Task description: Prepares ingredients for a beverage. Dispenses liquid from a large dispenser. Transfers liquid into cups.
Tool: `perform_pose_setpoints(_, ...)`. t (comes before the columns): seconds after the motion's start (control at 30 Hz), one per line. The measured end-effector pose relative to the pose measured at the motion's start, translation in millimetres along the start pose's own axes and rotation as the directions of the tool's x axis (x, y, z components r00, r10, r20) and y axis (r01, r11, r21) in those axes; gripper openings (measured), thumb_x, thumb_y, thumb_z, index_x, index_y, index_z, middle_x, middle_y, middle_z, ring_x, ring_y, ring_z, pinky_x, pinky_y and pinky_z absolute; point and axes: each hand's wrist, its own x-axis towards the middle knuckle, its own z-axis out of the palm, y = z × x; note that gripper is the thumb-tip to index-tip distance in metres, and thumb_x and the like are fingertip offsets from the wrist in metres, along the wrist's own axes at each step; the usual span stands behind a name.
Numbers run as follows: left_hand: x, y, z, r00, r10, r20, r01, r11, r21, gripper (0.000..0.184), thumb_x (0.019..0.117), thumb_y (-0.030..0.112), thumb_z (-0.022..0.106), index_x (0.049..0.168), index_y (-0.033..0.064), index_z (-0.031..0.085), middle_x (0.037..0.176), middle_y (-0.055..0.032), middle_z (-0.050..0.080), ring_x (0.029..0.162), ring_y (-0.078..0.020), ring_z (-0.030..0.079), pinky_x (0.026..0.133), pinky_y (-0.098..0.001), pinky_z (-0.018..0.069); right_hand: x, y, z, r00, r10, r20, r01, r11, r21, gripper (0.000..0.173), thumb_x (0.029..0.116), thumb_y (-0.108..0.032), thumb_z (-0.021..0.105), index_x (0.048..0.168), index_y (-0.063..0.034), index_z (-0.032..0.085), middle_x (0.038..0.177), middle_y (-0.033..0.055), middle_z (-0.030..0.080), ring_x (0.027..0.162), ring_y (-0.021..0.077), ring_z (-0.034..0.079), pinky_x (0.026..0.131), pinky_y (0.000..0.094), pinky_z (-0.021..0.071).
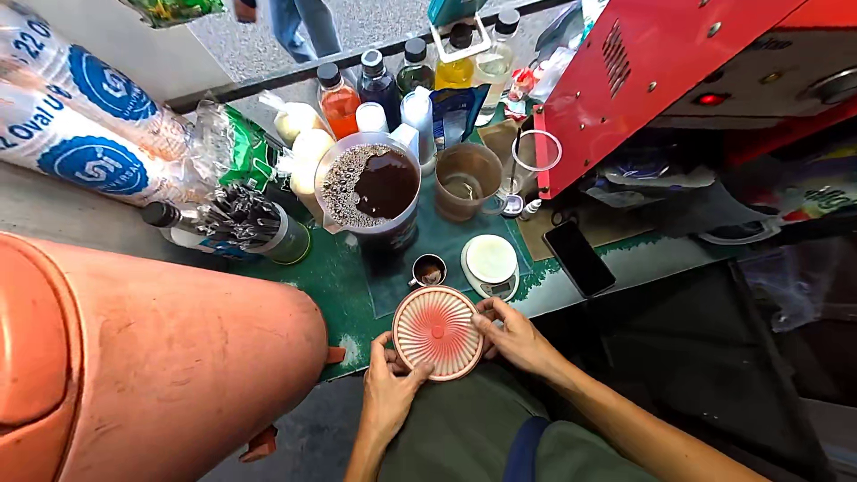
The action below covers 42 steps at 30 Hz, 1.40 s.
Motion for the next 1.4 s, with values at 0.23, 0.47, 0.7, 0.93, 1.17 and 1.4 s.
perform_pose_setpoints(0.23,64.9,14.9,10.9,0.982,0.066,-0.178,-0.058,0.997,0.049,0.025,0.1025,0.029,0.061,0.107,0.0084,0.074,0.096,-0.0038,0.071,0.085,-0.0107,0.068,0.081,-0.0325,0.0565,37.6,-11.6,9.5,0.963,-0.255,-0.092,0.225,0.941,-0.252,0.033,0.1058,-0.038,0.053,0.116,-0.0094,0.067,0.097,0.0050,0.068,0.085,0.0145,0.065,0.081,0.0373,0.0538)
perform_pose_setpoints(0.47,61.1,9.9,21.4,0.950,0.161,-0.268,-0.132,0.984,0.123,0.023,0.1010,0.026,0.062,0.101,0.0055,0.073,0.094,-0.0055,0.069,0.084,-0.0120,0.066,0.079,-0.0320,0.0554,39.0,-12.6,-0.3,0.990,-0.121,0.072,0.131,0.979,-0.155,0.036,0.1035,-0.036,0.058,0.121,-0.0060,0.061,0.095,0.0073,0.065,0.078,0.0159,0.065,0.072,0.0361,0.0567)
perform_pose_setpoints(0.7,65.0,23.0,18.8,0.981,0.049,-0.186,-0.072,0.991,-0.115,0.017,0.1009,0.018,0.062,0.104,0.0029,0.069,0.093,-0.0067,0.071,0.087,-0.0133,0.068,0.083,-0.0343,0.0571,36.2,-33.4,-19.0,0.953,-0.052,0.298,0.132,0.957,-0.257,0.035,0.1056,-0.033,0.056,0.123,-0.0022,0.054,0.099,0.0143,0.067,0.071,0.0216,0.067,0.069,0.0413,0.0583)
perform_pose_setpoints(0.93,93.6,181.3,-34.6,0.776,0.592,-0.219,-0.625,0.769,-0.134,0.032,0.1021,0.021,0.056,0.122,-0.0036,0.063,0.113,-0.0097,0.071,0.103,-0.0167,0.069,0.093,-0.0368,0.0586,-6.9,-150.0,-131.3,0.898,-0.433,0.077,0.440,0.887,-0.144,0.023,0.1043,-0.026,0.056,0.112,-0.0043,0.061,0.078,0.0014,0.062,0.060,0.0073,0.058,0.055,0.0265,0.0523)
perform_pose_setpoints(1.17,211.7,372.1,-21.6,0.510,0.859,-0.040,-0.800,0.491,0.346,0.043,0.0956,0.025,0.069,0.131,0.0022,0.063,0.131,-0.0169,0.064,0.124,-0.0252,0.061,0.102,-0.0442,0.0520,30.9,-265.9,-232.3,0.627,-0.678,-0.385,0.405,0.705,-0.582,0.025,0.1071,-0.027,0.054,0.117,-0.0051,0.060,0.089,0.0103,0.067,0.079,0.0216,0.066,0.076,0.0475,0.0546)
perform_pose_setpoints(1.4,338.7,418.8,44.9,0.640,0.731,0.238,-0.647,0.345,0.680,0.063,0.0865,0.012,0.078,0.144,0.0022,0.053,0.143,-0.0226,0.054,0.136,-0.0416,0.049,0.106,-0.0588,0.0475,158.8,-281.2,-274.2,0.685,-0.411,-0.602,-0.002,0.825,-0.565,0.041,0.1026,-0.029,0.059,0.125,0.0052,0.060,0.118,0.0329,0.065,0.115,0.0511,0.062,0.092,0.0716,0.0466)
